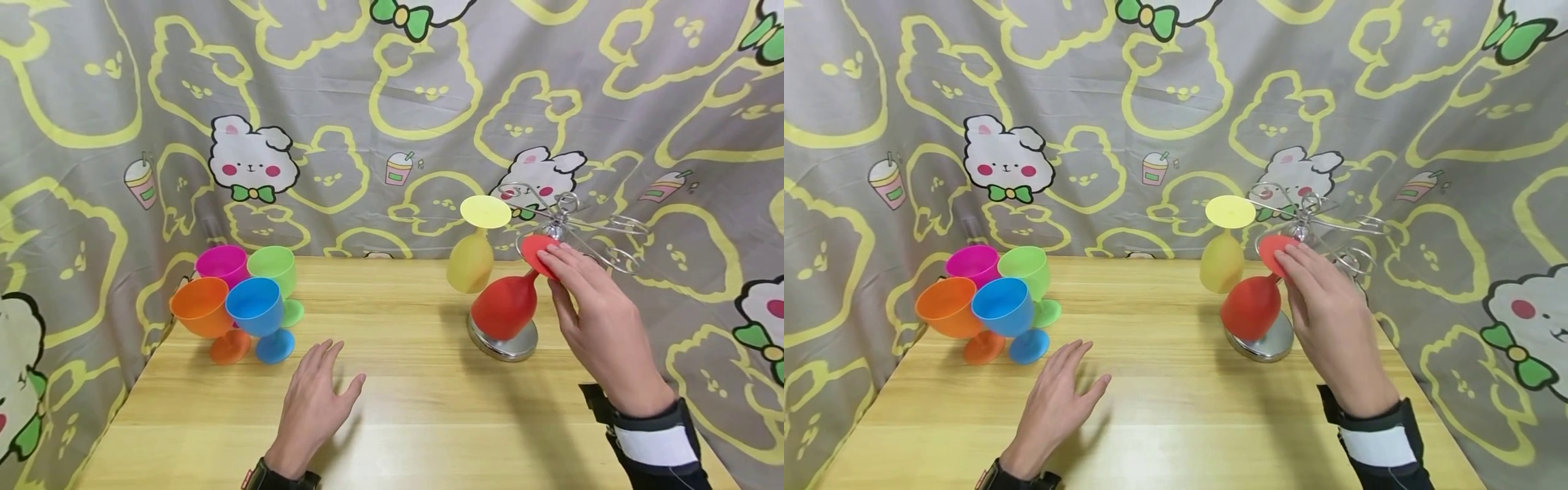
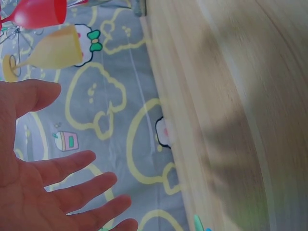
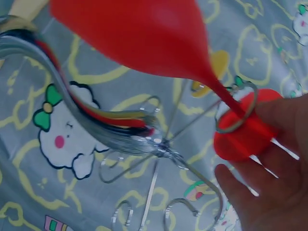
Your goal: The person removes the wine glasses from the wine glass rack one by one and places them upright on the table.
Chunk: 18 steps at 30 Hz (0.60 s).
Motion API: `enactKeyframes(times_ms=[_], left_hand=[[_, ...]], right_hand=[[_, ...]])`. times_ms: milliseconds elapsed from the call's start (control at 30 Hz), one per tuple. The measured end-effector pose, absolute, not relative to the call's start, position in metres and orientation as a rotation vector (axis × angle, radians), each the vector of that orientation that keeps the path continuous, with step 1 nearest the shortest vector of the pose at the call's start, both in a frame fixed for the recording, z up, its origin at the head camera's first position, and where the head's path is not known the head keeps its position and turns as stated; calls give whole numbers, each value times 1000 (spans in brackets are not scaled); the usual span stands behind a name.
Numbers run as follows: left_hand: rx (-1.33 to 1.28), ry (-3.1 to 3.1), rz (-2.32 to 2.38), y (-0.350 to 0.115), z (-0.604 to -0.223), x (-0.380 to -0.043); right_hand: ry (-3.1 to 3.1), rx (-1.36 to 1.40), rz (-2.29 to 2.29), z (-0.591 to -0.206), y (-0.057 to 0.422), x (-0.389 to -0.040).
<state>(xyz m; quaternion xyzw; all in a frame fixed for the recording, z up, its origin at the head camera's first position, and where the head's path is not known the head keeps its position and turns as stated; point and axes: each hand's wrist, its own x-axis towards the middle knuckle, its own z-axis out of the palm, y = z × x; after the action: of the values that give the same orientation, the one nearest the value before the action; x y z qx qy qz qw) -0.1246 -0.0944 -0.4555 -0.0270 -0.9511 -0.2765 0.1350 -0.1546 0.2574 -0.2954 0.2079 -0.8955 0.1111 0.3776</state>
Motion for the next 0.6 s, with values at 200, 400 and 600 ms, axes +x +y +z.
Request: enactKeyframes(times_ms=[200,400,600], left_hand=[[-74,-2771,-839,-92,-458,-123],[-75,-2777,-833,-92,-459,-123],[-71,-2771,-860,-91,-459,-121]], right_hand=[[-2149,536,306,-301,250,-161],[-2107,515,318,-301,247,-160],[-2113,543,357,-296,244,-163]])
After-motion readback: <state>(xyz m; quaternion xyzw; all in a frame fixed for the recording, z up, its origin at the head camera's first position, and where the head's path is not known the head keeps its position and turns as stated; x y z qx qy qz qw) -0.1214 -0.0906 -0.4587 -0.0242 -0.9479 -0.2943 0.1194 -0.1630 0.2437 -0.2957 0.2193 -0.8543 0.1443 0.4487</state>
